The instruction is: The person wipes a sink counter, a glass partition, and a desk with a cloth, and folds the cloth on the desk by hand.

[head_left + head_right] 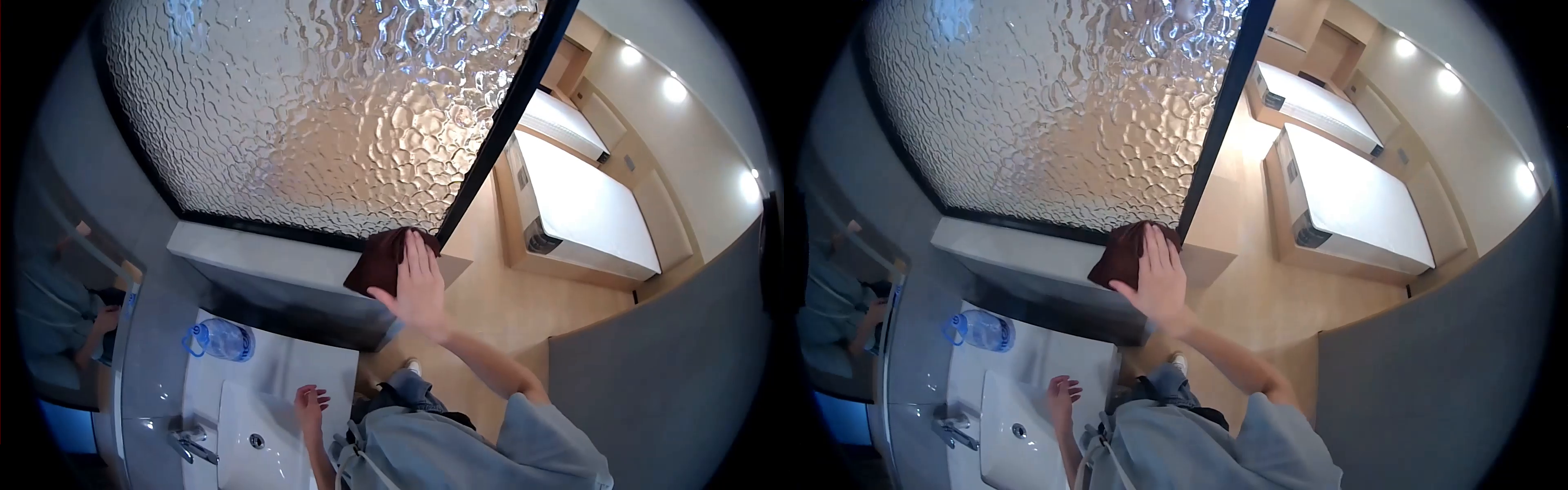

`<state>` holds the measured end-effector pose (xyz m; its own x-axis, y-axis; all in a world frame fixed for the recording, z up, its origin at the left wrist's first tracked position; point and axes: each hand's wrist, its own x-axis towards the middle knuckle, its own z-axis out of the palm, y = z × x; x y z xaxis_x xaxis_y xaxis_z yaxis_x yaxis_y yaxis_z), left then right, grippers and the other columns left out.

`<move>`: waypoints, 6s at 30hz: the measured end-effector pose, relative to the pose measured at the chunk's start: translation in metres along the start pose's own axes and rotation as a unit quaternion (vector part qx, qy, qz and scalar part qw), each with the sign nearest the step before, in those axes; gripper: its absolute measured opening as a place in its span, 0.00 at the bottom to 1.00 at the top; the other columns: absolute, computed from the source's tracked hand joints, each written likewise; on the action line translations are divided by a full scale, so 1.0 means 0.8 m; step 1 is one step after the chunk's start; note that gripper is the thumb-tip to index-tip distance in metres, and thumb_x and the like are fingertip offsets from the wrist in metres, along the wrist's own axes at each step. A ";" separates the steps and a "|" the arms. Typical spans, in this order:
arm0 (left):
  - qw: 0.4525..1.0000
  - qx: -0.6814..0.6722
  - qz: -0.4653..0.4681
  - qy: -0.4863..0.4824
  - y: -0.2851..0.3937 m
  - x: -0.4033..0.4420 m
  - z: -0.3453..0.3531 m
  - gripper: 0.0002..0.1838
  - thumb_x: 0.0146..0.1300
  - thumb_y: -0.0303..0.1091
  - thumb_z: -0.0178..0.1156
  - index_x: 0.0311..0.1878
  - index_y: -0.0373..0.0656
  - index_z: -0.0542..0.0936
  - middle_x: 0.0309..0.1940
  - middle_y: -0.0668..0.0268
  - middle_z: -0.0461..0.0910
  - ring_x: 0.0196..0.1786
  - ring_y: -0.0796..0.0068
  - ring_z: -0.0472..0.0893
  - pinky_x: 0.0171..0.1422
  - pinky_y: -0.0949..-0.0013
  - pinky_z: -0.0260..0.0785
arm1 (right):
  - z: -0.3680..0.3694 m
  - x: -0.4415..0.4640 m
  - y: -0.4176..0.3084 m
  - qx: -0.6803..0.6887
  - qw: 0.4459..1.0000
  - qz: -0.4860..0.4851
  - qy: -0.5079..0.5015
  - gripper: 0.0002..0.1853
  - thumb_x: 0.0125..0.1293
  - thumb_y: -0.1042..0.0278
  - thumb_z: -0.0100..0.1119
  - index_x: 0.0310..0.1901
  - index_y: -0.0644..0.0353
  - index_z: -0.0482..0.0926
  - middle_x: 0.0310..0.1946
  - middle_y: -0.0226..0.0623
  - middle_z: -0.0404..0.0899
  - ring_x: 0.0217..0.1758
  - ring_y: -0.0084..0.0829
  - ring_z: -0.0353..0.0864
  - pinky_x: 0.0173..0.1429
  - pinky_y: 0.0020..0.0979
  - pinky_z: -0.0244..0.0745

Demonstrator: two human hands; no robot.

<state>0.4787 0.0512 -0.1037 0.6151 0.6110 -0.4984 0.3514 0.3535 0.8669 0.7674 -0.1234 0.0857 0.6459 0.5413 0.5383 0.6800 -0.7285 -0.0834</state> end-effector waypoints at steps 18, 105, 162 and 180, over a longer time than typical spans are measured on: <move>1.000 -0.012 0.003 0.021 -0.030 -0.021 -0.035 0.10 0.75 0.35 0.53 0.52 0.41 0.77 0.40 0.58 0.86 0.36 0.69 0.87 0.38 0.70 0.77 | -0.188 0.277 0.015 -0.137 0.859 -0.131 0.475 0.14 0.65 0.66 0.62 0.46 0.67 0.77 0.69 0.56 0.69 0.73 0.58 0.67 0.71 0.55 0.65; 0.518 0.011 0.443 0.732 0.428 -0.005 0.576 0.32 0.44 0.13 0.46 0.59 0.25 0.68 0.54 0.42 0.80 0.60 0.47 0.82 0.66 0.48 0.76 | -0.143 0.472 -0.112 0.887 0.340 -0.312 0.017 0.26 0.71 0.63 0.54 0.66 0.69 0.67 0.61 0.54 0.74 0.64 0.49 0.74 0.69 0.43 0.67; 0.444 -0.093 0.591 0.667 0.395 -0.012 0.595 0.41 0.72 0.60 0.43 0.69 0.27 0.68 0.62 0.42 0.75 0.68 0.45 0.73 0.76 0.44 0.63 | 0.100 0.223 0.105 0.779 0.189 -0.572 -0.176 0.24 0.58 0.43 0.62 0.51 0.47 0.82 0.73 0.44 0.67 0.77 0.47 0.63 0.69 0.51 0.63; 0.309 -0.020 0.324 0.894 0.431 0.033 0.581 0.24 0.73 0.39 0.54 0.62 0.30 0.74 0.57 0.49 0.80 0.53 0.59 0.82 0.59 0.57 0.75 | 0.290 0.432 -0.303 0.835 0.280 -0.255 -0.400 0.16 0.82 0.63 0.38 0.63 0.52 0.71 0.40 0.34 0.77 0.37 0.35 0.80 0.46 0.33 0.79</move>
<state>0.9445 -0.1402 0.1832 -0.8389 -0.0351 0.5432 0.5318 -0.2660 0.8040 0.9066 0.3377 0.0977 -0.2660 0.8032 0.5331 -0.4612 0.3796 -0.8020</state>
